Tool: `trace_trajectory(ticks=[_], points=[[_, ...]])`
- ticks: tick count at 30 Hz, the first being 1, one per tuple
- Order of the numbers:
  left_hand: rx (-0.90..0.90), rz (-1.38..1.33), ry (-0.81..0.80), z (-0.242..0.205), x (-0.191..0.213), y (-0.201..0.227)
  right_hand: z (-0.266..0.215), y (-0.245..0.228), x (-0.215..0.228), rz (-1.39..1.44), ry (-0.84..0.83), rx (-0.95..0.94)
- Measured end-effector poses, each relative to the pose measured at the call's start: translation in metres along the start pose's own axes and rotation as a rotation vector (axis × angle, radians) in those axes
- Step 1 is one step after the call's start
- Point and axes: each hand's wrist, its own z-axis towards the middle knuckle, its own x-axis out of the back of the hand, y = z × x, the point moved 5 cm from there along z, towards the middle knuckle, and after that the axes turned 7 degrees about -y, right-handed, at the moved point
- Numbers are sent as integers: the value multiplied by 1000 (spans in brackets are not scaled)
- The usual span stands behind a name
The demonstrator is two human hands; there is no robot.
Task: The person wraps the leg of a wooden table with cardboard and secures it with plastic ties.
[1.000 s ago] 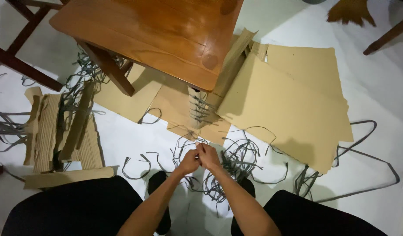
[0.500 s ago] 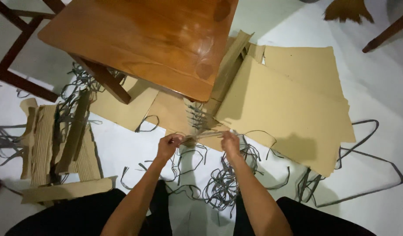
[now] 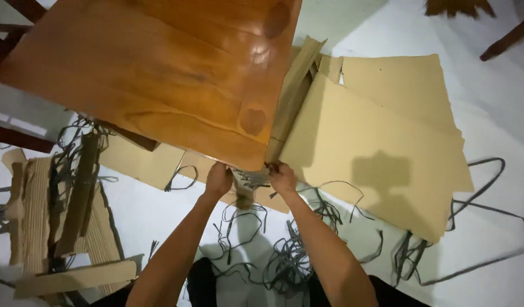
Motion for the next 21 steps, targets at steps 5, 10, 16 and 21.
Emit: trace_trajectory(ticks=[5, 10, 16, 21], points=[[-291, 259, -132, 27, -54, -42, 37, 72, -89, 241, -364, -65], [-602, 212, 35, 15, -40, -14, 50, 162, -165, 1337, -368, -611], [-212, -10, -37, -14, -14, -9, 13, 123, -130, 1412, -422, -703], [160, 43, -27, -58, 40, 38, -43, 19, -30, 253, -107, 226]])
